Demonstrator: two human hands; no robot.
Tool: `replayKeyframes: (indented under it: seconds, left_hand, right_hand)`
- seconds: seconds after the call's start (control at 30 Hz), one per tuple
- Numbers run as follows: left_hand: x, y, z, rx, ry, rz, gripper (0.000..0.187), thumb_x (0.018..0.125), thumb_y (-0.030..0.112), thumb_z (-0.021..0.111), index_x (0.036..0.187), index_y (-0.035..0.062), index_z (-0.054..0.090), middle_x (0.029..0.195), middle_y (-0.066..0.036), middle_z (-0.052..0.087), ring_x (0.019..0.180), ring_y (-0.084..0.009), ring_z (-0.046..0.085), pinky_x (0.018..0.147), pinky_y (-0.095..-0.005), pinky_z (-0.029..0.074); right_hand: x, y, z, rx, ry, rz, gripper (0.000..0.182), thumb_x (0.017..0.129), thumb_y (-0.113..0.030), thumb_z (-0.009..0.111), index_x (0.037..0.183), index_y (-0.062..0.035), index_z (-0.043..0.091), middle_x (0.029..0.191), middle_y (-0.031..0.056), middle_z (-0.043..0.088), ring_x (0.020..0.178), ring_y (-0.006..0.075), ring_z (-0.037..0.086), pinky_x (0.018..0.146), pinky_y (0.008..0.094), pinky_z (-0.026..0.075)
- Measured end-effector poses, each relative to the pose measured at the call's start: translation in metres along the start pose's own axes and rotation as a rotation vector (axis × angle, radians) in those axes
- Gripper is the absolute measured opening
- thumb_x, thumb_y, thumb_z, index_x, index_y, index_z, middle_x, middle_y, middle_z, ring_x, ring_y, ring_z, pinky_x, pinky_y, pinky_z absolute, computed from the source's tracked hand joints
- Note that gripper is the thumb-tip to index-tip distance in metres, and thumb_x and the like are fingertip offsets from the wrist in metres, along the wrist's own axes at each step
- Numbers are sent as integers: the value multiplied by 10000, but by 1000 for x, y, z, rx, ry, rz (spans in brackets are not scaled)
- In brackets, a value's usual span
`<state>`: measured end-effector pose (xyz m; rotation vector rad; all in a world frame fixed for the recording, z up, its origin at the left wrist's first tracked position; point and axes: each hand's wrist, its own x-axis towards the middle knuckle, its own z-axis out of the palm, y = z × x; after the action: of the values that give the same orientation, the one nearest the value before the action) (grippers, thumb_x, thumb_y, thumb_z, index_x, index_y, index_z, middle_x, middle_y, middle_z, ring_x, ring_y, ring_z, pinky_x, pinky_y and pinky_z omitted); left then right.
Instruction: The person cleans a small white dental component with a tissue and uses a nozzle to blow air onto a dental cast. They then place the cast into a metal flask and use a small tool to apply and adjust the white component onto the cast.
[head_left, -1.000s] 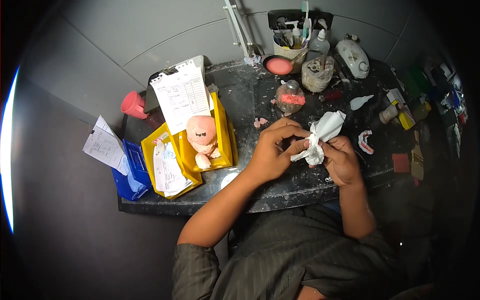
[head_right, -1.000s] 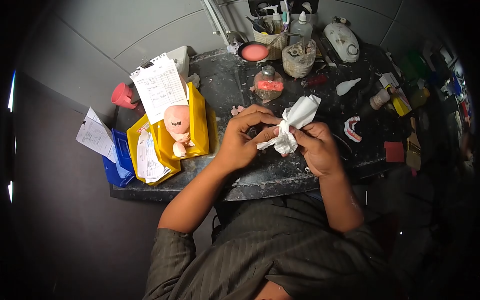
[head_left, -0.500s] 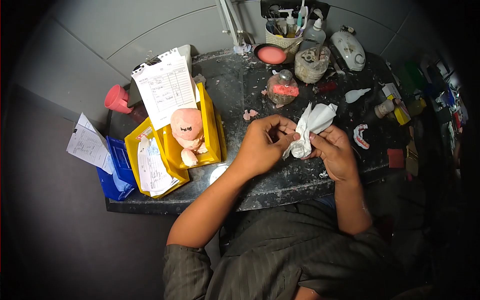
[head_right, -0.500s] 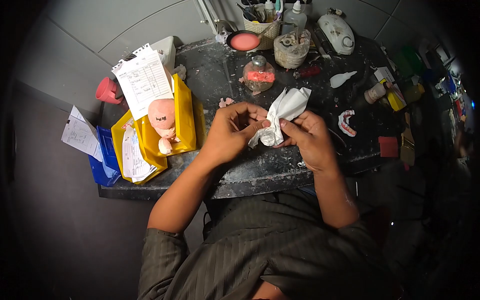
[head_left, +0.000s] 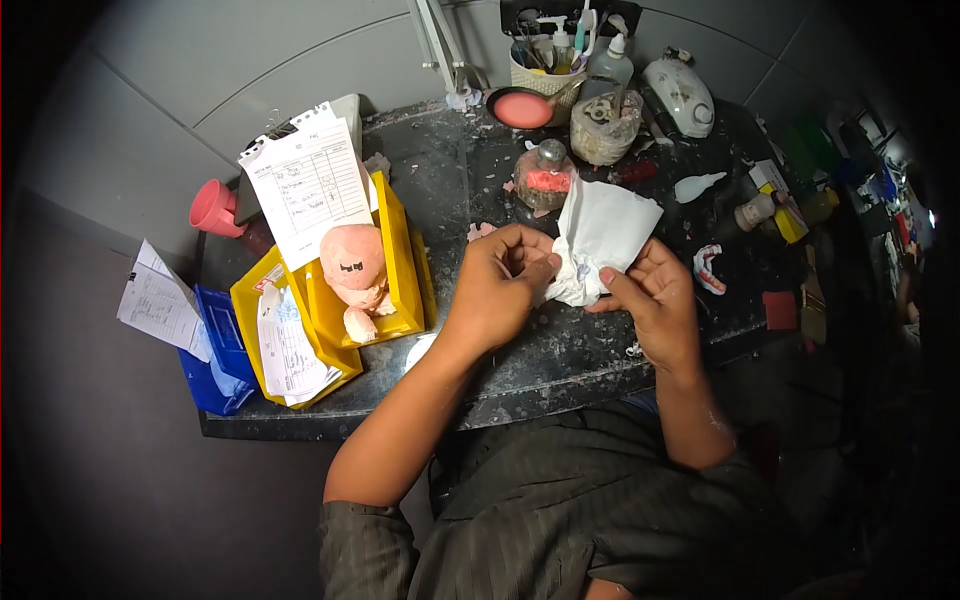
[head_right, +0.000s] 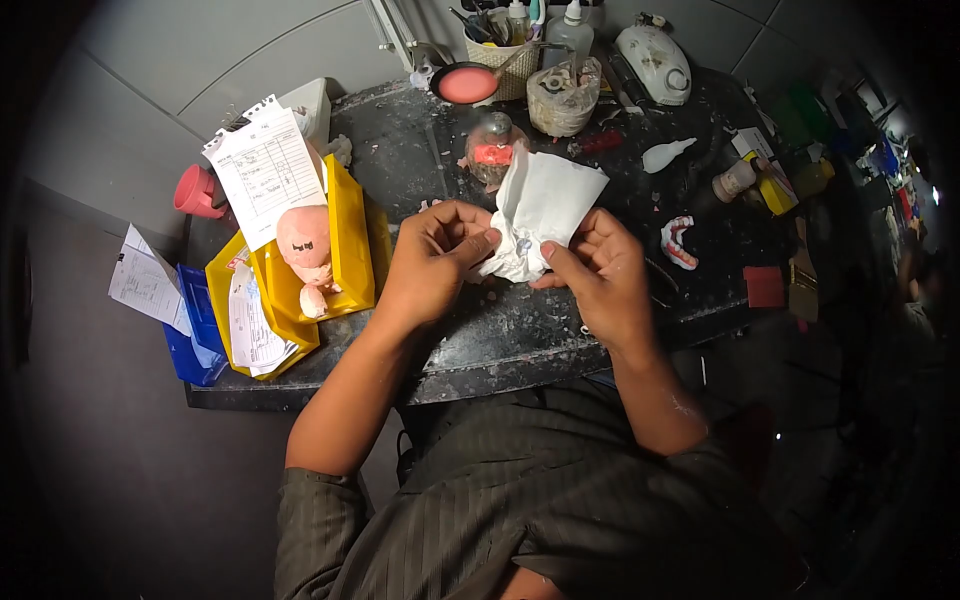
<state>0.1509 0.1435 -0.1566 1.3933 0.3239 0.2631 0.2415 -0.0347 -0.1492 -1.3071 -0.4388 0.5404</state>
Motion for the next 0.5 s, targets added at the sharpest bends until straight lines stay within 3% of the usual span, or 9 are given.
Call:
replayKeyframes:
  seconds: [0.23, 0.43, 0.5]
  left_hand:
    - [2, 0, 0, -57, 26, -99, 65, 942, -29, 647, 999, -57, 631, 802, -79, 694, 616, -96, 635, 521, -255, 530]
    - [1, 3, 2, -93, 20, -159, 64, 959, -28, 615, 1012, -64, 617, 804, -83, 686, 649, -107, 647, 523, -272, 581]
    - [1, 3, 1, -72, 17, -159, 73, 946, -17, 635, 1005, -57, 622, 796, -97, 692, 653, -128, 657, 547, -296, 580]
  right_hand:
    - [-1, -3, -5, -25, 33, 18, 220, 941, 24, 669, 1131, 73, 571, 1037, 144, 702, 873, 149, 712, 660, 279, 650]
    - [-1, -1, -10, -30, -7, 25, 203, 924, 28, 694, 1089, 53, 580, 999, 130, 713, 838, 130, 715, 639, 261, 645]
    - [-1, -2, -8, -68, 1, 39, 200, 907, 18, 728, 1054, 42, 594, 968, 104, 710, 789, 93, 691, 585, 209, 579]
